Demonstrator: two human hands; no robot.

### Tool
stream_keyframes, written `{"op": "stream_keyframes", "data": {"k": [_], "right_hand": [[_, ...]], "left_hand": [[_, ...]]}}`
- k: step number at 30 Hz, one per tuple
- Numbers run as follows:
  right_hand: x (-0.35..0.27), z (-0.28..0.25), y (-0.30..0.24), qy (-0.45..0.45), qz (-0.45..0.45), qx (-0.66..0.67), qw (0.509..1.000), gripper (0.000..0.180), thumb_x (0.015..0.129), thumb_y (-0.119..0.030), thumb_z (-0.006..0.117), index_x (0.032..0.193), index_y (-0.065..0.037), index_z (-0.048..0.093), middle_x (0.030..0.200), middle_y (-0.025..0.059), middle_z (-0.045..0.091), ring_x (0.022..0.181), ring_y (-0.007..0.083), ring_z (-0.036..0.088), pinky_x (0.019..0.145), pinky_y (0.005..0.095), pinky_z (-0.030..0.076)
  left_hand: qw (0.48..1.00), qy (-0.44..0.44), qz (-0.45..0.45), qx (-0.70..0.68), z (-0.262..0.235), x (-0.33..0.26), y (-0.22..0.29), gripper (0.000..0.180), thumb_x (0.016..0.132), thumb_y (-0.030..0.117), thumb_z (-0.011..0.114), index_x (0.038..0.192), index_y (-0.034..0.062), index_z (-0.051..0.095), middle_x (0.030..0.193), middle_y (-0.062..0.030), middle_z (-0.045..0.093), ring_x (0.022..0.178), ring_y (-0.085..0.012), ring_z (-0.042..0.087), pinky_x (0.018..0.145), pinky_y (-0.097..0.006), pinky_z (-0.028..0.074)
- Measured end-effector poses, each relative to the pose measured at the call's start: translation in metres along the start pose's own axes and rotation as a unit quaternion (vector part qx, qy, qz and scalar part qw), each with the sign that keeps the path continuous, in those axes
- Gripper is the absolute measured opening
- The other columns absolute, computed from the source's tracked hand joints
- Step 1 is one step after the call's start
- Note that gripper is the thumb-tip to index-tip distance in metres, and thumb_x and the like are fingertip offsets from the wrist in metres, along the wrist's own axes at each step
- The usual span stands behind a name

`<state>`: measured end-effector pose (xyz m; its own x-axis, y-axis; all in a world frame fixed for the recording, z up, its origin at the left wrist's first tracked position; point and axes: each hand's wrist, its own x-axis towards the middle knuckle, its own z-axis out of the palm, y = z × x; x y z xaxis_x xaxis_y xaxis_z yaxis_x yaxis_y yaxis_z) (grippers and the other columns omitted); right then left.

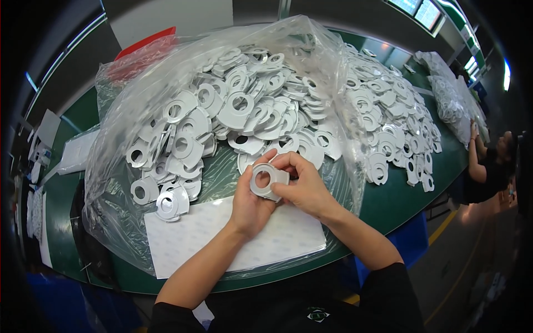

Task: Applying circular adhesive stickers to small metal plate components on an assembly line.

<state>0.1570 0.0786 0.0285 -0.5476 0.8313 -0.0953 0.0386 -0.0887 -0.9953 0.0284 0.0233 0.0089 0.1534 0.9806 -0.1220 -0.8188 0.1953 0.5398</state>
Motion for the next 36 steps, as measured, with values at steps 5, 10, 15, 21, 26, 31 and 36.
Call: {"op": "stream_keyframes", "data": {"k": [5, 10, 15, 21, 26, 31, 36], "right_hand": [[0.001, 0.000, 0.012, -0.005, -0.043, -0.037, 0.998, 0.033, 0.072, 0.000, 0.065, 0.101, -0.003, 0.049, 0.104, 0.0032, 0.053, 0.090, 0.0105, 0.053, 0.070, 0.0240, 0.048], [-0.001, 0.002, 0.010, -0.004, -0.041, -0.046, 0.998, 0.039, 0.071, -0.001, 0.068, 0.104, -0.004, 0.047, 0.104, 0.0040, 0.052, 0.094, 0.0106, 0.052, 0.084, 0.0257, 0.045], [-0.002, 0.004, 0.011, 0.004, -0.028, -0.058, 0.998, 0.042, 0.071, -0.004, 0.072, 0.104, -0.004, 0.047, 0.102, 0.0045, 0.052, 0.094, 0.0106, 0.052, 0.083, 0.0256, 0.045], [0.002, 0.008, 0.023, 0.062, -0.116, -0.148, 0.980, 0.037, 0.075, -0.013, 0.075, 0.100, -0.002, 0.051, 0.096, 0.0052, 0.057, 0.086, 0.0108, 0.055, 0.077, 0.0248, 0.046], [0.002, 0.000, -0.001, 0.033, -0.015, 0.057, 0.998, 0.019, 0.083, -0.011, 0.066, 0.093, 0.004, 0.062, 0.099, 0.0057, 0.059, 0.061, 0.0065, 0.055, 0.050, 0.0185, 0.045], [-0.002, -0.006, -0.003, 0.022, 0.004, 0.022, 1.000, 0.015, 0.082, -0.005, 0.063, 0.095, 0.003, 0.064, 0.109, 0.0065, 0.059, 0.058, 0.0057, 0.054, 0.052, 0.0182, 0.043], [-0.002, -0.005, -0.005, 0.014, 0.020, 0.041, 0.999, 0.014, 0.080, -0.003, 0.063, 0.093, 0.004, 0.063, 0.109, 0.0069, 0.058, 0.057, 0.0059, 0.054, 0.051, 0.0188, 0.044]], "left_hand": [[1.000, 0.002, 0.009, 0.010, 0.003, 0.000, 0.000, 0.058, 0.097, 0.045, 0.022, 0.143, 0.0090, 0.025, 0.133, -0.0093, 0.043, 0.110, -0.0233, 0.052, 0.096, -0.040, 0.041], [0.999, 0.004, 0.023, 0.028, 0.003, 0.000, -0.001, 0.059, 0.097, 0.045, 0.023, 0.143, 0.0082, 0.024, 0.133, -0.0094, 0.044, 0.107, -0.0221, 0.054, 0.095, -0.038, 0.042], [0.996, 0.008, 0.042, 0.082, 0.005, -0.002, -0.003, 0.060, 0.096, 0.047, 0.025, 0.143, 0.0091, 0.025, 0.131, -0.0090, 0.044, 0.105, -0.0216, 0.054, 0.095, -0.036, 0.042], [0.998, 0.047, 0.003, 0.047, 0.009, 0.001, 0.000, 0.060, 0.096, 0.050, 0.021, 0.142, 0.0117, 0.029, 0.124, -0.0091, 0.049, 0.100, -0.0212, 0.054, 0.085, -0.036, 0.046], [0.999, 0.012, -0.018, 0.033, 0.000, -0.001, 0.010, 0.063, 0.095, 0.056, 0.016, 0.139, 0.0130, 0.032, 0.115, -0.0107, 0.055, 0.086, -0.0224, 0.057, 0.060, -0.032, 0.045], [0.998, 0.010, -0.029, 0.049, 0.002, 0.001, 0.010, 0.066, 0.093, 0.059, 0.015, 0.137, 0.0125, 0.033, 0.111, -0.0119, 0.056, 0.077, -0.0229, 0.058, 0.048, -0.029, 0.042], [0.997, -0.008, -0.031, 0.067, 0.005, 0.000, 0.011, 0.070, 0.092, 0.063, 0.015, 0.136, 0.0122, 0.034, 0.104, -0.0105, 0.057, 0.074, -0.0214, 0.058, 0.045, -0.027, 0.039]]}}
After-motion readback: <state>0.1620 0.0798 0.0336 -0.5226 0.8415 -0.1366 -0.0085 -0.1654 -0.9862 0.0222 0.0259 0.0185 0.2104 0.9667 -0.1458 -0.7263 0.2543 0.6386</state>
